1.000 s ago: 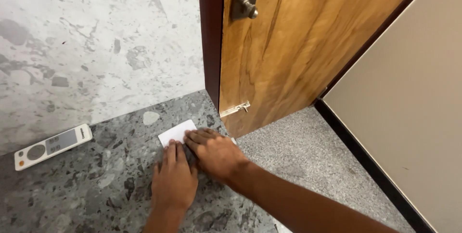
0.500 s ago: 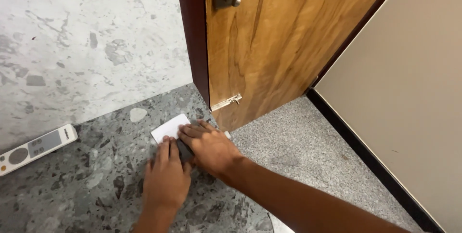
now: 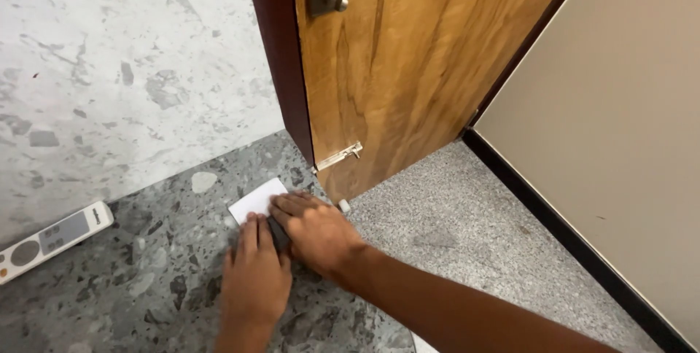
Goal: The person cleans a remote control using a white wipe.
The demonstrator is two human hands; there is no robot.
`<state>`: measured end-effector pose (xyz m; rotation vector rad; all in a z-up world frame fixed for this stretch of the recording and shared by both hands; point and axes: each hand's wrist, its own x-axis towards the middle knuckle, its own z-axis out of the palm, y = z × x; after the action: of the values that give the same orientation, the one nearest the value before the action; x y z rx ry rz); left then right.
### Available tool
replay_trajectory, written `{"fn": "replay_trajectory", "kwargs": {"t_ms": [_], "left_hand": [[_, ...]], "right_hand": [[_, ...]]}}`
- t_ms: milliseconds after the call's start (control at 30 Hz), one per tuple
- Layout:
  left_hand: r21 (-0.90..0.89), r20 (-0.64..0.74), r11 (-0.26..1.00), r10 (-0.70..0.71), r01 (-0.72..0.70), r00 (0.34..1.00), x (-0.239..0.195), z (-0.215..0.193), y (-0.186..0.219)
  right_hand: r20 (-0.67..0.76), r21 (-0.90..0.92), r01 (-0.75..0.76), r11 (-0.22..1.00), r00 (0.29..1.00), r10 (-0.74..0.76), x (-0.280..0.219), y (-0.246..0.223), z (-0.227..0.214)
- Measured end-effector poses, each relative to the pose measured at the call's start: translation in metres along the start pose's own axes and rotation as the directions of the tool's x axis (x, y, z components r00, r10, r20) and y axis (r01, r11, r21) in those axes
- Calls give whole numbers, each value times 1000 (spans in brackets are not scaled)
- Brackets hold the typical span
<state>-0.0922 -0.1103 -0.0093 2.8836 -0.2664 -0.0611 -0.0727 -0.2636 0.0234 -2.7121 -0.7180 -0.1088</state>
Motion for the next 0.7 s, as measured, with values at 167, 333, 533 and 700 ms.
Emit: {"fn": "replay_trajectory", "kwargs": {"t_ms": [167, 333, 533, 700], "left_hand": [[-27, -10, 1000, -3, 3, 1000, -8, 1, 19], [13, 8, 1000, 27, -27, 1000, 5, -6, 19], [-11, 126, 999, -50, 52, 991, 10, -4, 25], [26, -1, 999, 32, -32, 999, -13, 6, 34]], "right_hand": [[-58, -141, 56, 988, 996, -65, -22, 11, 5], [-137, -65, 63, 996, 988, -71, -15, 11, -3], [-163, -6, -22, 1000, 986, 21, -25, 12, -1], [-119, 27, -1, 1000, 993, 5, -45, 14, -13]]}}
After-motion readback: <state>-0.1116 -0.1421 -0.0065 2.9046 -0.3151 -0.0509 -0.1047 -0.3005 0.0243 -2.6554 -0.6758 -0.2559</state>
